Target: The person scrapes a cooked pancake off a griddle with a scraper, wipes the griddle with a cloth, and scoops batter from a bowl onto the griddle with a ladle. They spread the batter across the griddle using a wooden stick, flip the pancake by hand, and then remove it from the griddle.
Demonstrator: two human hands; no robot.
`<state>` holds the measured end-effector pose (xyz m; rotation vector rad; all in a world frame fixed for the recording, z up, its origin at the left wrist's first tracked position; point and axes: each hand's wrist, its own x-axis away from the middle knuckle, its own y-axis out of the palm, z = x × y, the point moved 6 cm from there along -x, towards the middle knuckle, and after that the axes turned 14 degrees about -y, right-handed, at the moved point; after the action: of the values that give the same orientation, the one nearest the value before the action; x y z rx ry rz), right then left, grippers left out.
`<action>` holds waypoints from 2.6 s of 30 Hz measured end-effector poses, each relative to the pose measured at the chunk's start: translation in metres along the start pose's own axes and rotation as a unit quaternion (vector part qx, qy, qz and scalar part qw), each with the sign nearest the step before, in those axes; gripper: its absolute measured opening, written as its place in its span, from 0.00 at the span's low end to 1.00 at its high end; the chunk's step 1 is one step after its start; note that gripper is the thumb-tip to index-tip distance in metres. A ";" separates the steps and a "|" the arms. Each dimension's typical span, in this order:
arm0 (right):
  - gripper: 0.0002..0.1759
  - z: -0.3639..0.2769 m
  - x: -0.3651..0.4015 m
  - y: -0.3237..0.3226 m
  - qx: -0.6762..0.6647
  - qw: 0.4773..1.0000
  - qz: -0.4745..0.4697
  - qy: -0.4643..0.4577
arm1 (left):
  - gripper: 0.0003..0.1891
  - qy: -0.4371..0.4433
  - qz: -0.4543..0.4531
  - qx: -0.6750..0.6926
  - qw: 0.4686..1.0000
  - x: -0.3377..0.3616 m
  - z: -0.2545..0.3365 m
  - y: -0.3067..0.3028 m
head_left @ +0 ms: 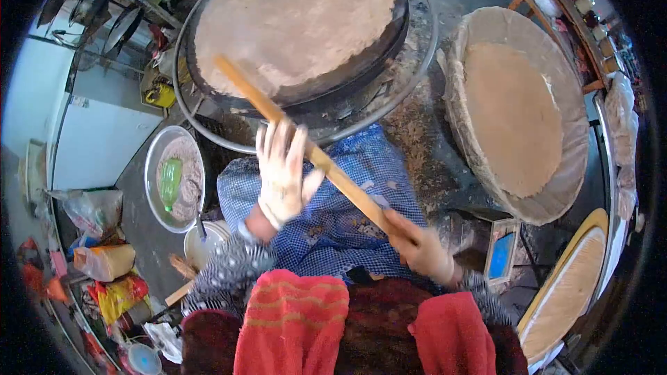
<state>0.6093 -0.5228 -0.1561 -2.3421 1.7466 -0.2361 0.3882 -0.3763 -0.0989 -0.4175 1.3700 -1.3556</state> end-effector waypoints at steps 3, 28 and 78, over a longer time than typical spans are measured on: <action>0.32 0.024 0.062 0.009 -0.158 0.971 0.132 0.120 | 0.43 0.078 -0.084 0.016 0.993 -0.072 0.023 0.039; 0.27 0.008 -0.136 0.075 -0.307 0.939 -0.057 0.146 | 0.39 -0.084 -0.030 -0.102 0.991 -0.046 -0.208 0.024; 0.31 0.039 -0.090 -0.028 -0.364 0.874 0.275 0.165 | 0.37 0.227 -0.081 -0.003 0.971 -0.212 0.037 0.177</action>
<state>0.6196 -0.4258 -0.1869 -2.1391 3.0084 0.1657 0.5644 -0.1659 -0.1482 -0.2330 1.7418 -1.6497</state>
